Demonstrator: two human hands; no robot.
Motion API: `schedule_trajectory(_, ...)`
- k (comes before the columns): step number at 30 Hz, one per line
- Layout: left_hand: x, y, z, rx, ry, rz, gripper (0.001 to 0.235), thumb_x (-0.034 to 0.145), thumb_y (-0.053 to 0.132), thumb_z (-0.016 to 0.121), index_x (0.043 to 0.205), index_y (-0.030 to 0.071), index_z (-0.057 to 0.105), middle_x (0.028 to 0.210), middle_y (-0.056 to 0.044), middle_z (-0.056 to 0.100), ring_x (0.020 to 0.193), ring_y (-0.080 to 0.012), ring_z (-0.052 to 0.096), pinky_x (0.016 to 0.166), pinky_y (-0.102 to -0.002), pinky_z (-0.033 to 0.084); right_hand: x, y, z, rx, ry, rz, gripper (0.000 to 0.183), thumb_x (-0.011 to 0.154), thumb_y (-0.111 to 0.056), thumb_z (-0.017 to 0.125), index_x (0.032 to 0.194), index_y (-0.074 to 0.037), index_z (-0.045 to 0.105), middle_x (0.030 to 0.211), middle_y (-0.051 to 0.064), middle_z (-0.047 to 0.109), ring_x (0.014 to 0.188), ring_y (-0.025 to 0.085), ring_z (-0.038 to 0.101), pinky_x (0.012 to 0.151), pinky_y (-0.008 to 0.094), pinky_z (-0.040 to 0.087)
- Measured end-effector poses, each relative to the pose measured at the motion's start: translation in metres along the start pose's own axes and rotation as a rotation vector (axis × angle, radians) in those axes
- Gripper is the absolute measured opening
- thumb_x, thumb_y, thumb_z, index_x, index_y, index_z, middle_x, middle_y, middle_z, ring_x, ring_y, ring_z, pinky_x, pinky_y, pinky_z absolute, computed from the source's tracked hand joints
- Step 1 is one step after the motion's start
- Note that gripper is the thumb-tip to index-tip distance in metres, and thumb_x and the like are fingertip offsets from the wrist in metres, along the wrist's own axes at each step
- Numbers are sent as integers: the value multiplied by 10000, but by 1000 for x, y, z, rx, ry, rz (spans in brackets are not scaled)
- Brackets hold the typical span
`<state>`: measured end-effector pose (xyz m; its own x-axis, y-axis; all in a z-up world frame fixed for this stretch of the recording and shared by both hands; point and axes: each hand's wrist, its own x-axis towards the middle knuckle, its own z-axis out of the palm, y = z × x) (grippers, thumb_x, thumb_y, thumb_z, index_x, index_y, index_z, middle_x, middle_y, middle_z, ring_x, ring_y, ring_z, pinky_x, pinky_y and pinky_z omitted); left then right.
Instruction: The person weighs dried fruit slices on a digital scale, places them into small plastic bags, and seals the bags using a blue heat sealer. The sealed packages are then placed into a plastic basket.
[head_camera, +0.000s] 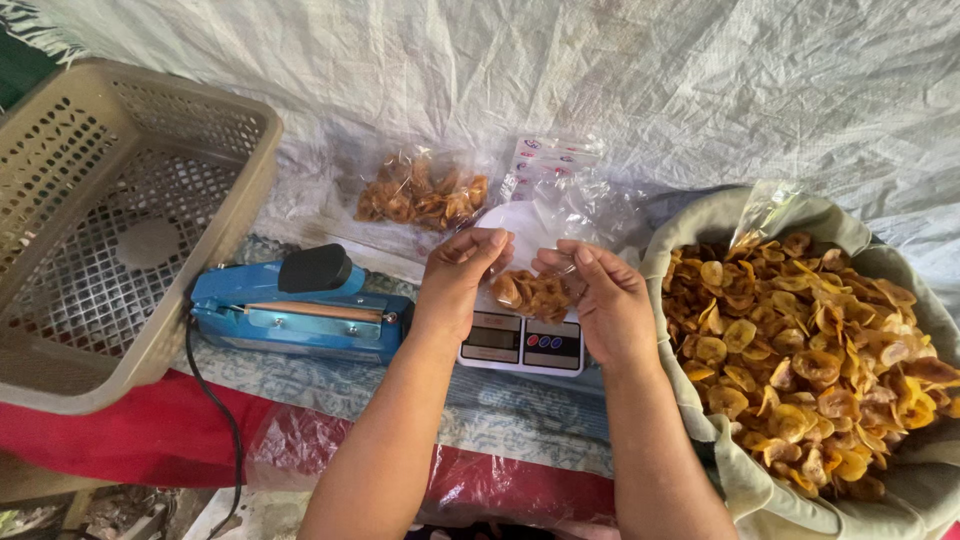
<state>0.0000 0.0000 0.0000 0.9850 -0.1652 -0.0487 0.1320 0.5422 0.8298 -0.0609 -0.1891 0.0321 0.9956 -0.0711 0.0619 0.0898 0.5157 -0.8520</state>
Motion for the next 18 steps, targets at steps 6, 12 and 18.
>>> schedule_trajectory(6, -1, 0, 1, 78, -27, 105, 194, 929, 214, 778, 1000, 33, 779, 964, -33, 771, 874, -107, 669, 846, -279, 537, 1, 3, -2, 11, 0, -16, 250, 1056, -144, 581, 1167, 46, 699, 1103, 219, 757, 1075, 333, 737, 994, 450, 577)
schedule_trajectory(12, 0, 0, 1, 62, -10, 70, 187, 914, 216, 787, 990, 45, 785, 959, -37, 765, 869, -110, 669, 838, -272, 530, 0, 1, 0, -4, 2, -13, 255, 1062, -139, 565, 1169, 53, 693, 1107, 225, 752, 1081, 339, 734, 989, 448, 578)
schedule_trajectory(18, -1, 2, 1, 15, 35, -9, 180, 890, 234, 800, 956, 66, 782, 956, -28, 765, 857, -109, 681, 810, -273, 538, 1, 2, -1, -19, 24, -15, 252, 1060, -129, 561, 1166, 61, 690, 1106, 232, 752, 1077, 352, 732, 992, 454, 577)
